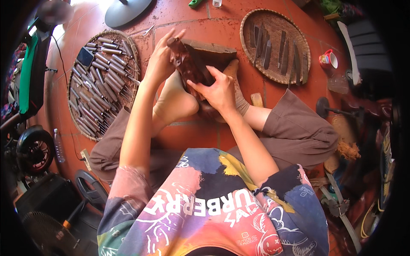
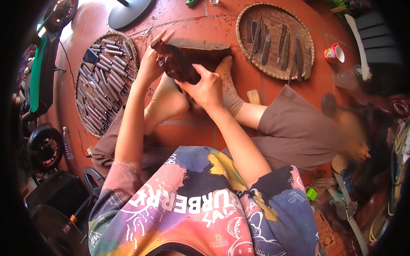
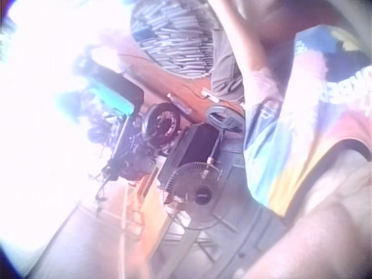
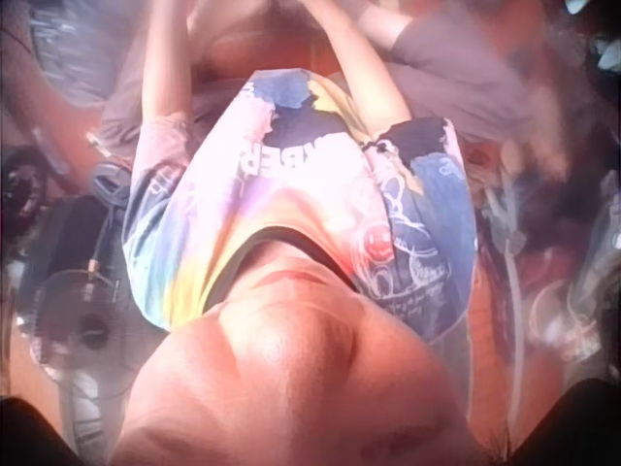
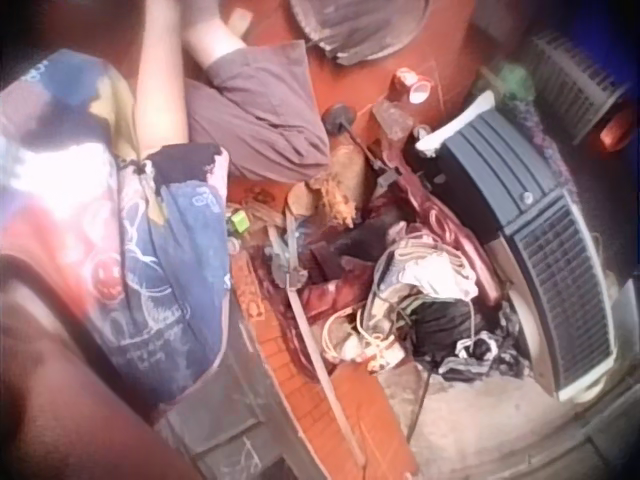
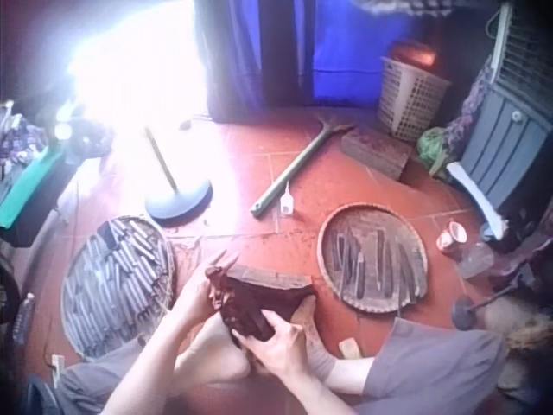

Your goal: The person is carving a wooden object using a knife. They hold the wood between their feet and use the knife to shape and refine the surface.

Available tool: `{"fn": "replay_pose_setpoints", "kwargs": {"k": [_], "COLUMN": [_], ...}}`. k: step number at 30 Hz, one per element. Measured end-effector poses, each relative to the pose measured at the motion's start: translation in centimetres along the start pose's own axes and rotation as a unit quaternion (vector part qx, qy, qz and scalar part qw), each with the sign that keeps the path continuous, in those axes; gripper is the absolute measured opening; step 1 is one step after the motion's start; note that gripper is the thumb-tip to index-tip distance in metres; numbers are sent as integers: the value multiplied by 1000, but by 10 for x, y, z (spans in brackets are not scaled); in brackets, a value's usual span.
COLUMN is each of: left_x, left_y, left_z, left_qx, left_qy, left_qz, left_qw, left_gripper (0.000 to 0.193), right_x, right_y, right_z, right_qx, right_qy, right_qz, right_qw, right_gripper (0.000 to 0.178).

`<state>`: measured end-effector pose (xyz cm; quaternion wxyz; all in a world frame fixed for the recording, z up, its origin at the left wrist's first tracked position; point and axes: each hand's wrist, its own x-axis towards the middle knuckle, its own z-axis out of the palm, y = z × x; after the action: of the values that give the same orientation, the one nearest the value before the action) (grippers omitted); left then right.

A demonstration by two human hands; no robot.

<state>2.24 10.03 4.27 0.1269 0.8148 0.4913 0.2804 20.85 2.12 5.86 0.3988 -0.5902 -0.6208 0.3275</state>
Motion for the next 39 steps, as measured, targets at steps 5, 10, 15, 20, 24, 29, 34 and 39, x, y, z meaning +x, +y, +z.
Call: {"fn": "replay_pose_setpoints", "kwargs": {"k": [5,10,15,20,24,29,34,39], "left_x": [18,36,33,38,34,34,27,-41], "left_y": [-54,-43,-51,-48,-49,-38,4,105], "left_z": [37,43,41,42,44,47,16,-26], "left_qx": [0,30,-53,-20,-31,-18,-43,-69], "left_qy": [-33,-23,-18,-18,-19,39,-10,100], "left_qz": [-31,-49,-43,-34,-32,-38,-121,-148], "left_qw": [999,998,998,999,999,998,992,981], "left_gripper": [43,37,37,37,38,30,53,17], "right_x": [9,-14,-24,-1,9,16,7,-12], "right_y": [10,11,9,32,18,19,19,27], "right_z": [8,3,10,27,14,-14,-76,-106], "right_qx": [-3,-34,-66,-128,-125,-84,323,403], "right_qy": [56,42,75,145,55,-20,-12,-46], "right_qz": [-37,42,67,54,110,128,202,302], "right_qw": [998,998,993,980,985,988,925,863], "right_gripper": [50,44,45,71,73,56,32,51]}}
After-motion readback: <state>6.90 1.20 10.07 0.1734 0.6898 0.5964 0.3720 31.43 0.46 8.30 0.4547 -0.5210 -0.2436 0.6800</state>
